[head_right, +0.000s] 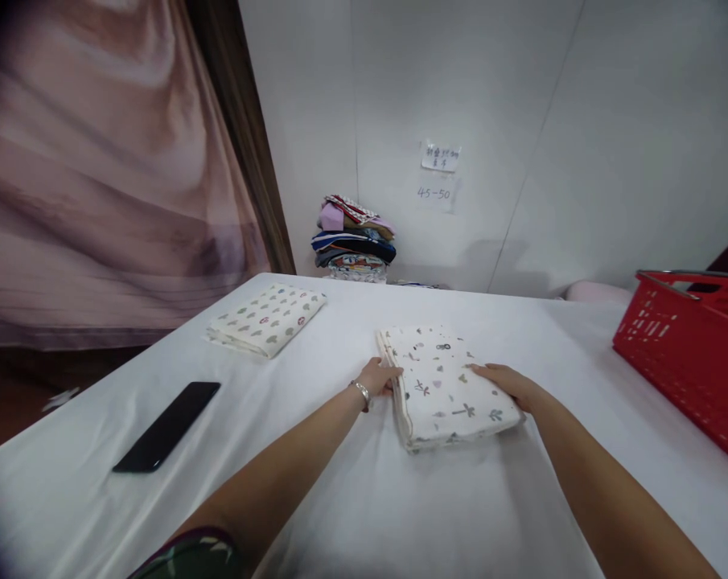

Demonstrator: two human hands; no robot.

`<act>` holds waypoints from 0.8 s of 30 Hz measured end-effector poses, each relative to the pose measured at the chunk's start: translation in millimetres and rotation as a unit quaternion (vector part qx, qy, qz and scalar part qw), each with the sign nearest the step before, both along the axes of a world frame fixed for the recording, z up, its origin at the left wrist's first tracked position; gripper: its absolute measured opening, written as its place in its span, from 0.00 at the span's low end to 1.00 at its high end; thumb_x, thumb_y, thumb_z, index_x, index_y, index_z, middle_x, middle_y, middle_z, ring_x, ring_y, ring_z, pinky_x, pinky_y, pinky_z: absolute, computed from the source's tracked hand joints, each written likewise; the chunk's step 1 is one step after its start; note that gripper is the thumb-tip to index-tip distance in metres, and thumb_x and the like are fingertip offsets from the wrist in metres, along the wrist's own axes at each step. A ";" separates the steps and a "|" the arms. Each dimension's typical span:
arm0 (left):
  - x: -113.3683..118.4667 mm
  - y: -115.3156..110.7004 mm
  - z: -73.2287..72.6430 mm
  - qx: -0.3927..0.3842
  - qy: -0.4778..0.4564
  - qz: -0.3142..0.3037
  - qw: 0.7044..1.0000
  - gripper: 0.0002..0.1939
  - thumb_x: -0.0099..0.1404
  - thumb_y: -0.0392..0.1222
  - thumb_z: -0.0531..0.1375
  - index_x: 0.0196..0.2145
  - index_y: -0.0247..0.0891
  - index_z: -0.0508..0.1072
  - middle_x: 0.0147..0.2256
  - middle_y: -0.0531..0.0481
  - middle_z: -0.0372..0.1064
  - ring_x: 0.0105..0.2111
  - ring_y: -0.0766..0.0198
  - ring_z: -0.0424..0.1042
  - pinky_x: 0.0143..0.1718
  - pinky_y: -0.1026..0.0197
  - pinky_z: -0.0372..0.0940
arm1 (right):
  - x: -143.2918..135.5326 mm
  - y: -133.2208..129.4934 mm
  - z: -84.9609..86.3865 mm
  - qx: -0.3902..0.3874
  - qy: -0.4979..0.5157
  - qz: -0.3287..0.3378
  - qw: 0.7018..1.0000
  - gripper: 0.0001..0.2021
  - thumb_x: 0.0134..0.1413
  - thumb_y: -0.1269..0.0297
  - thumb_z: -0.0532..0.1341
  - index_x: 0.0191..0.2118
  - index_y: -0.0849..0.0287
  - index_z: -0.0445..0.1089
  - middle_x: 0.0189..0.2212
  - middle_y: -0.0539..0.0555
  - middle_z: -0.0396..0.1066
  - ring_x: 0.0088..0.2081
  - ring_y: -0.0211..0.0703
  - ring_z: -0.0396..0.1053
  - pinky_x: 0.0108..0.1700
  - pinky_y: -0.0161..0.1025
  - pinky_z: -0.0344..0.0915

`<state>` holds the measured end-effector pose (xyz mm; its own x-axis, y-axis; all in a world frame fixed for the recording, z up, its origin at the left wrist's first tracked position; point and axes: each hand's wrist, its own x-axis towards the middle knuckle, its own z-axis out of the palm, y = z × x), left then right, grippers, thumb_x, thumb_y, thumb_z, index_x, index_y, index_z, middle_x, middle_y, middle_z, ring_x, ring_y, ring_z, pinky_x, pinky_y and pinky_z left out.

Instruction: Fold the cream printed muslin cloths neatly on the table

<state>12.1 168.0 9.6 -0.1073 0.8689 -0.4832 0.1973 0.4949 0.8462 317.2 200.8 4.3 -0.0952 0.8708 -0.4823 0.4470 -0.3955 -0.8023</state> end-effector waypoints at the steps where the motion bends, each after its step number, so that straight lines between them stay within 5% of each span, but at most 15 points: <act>1: 0.2 -0.4 0.0 -0.001 0.004 -0.001 1.000 0.46 0.50 0.44 0.65 0.59 0.29 0.46 0.42 0.36 0.69 0.35 0.57 0.72 0.26 0.62 0.67 | 0.8 -0.2 -1.1 -0.009 0.016 -0.005 1.000 0.31 0.42 0.45 0.63 0.50 0.60 0.66 0.44 0.63 0.71 0.42 0.51 0.71 0.40 0.43 0.70; 9: 10.1 -9.6 -2.9 0.113 0.215 -0.050 0.969 0.32 0.53 0.52 0.60 0.53 0.38 0.56 0.46 0.39 0.67 0.45 0.50 0.68 0.44 0.55 0.61 | -1.5 -11.2 -0.7 -0.055 0.145 -0.059 0.986 0.40 0.43 0.52 0.65 0.60 0.59 0.49 0.50 0.63 0.66 0.44 0.49 0.70 0.43 0.42 0.70; 16: 16.9 -6.2 2.7 0.123 0.094 -0.004 0.988 0.39 0.52 0.43 0.62 0.58 0.34 0.49 0.49 0.40 0.65 0.47 0.57 0.67 0.45 0.62 0.61 | -7.1 -14.4 3.1 -0.031 0.162 -0.040 0.985 0.31 0.47 0.55 0.62 0.55 0.62 0.56 0.50 0.64 0.66 0.44 0.52 0.70 0.43 0.44 0.69; 19: 2.2 -0.7 9.4 0.129 0.093 0.017 0.987 0.42 0.52 0.42 0.63 0.59 0.33 0.46 0.46 0.41 0.67 0.44 0.58 0.68 0.43 0.62 0.62 | -21.4 -31.6 9.3 -0.032 0.163 -0.046 0.985 0.32 0.47 0.55 0.62 0.56 0.62 0.55 0.50 0.64 0.66 0.45 0.52 0.70 0.44 0.44 0.69; 24: -51.4 -4.9 17.6 0.136 0.126 0.022 0.982 0.40 0.53 0.43 0.62 0.59 0.35 0.50 0.44 0.43 0.67 0.40 0.60 0.69 0.41 0.62 0.63 | -66.4 -99.0 15.0 -0.007 0.209 0.008 0.978 0.35 0.49 0.53 0.61 0.60 0.56 0.50 0.46 0.58 0.70 0.45 0.48 0.69 0.44 0.42 0.69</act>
<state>-39.3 163.1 27.2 -0.2335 0.9542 -0.1869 0.4016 0.2697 0.8752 250.8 101.8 19.2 -0.3015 0.8605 -0.4106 0.0871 -0.4040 -0.9106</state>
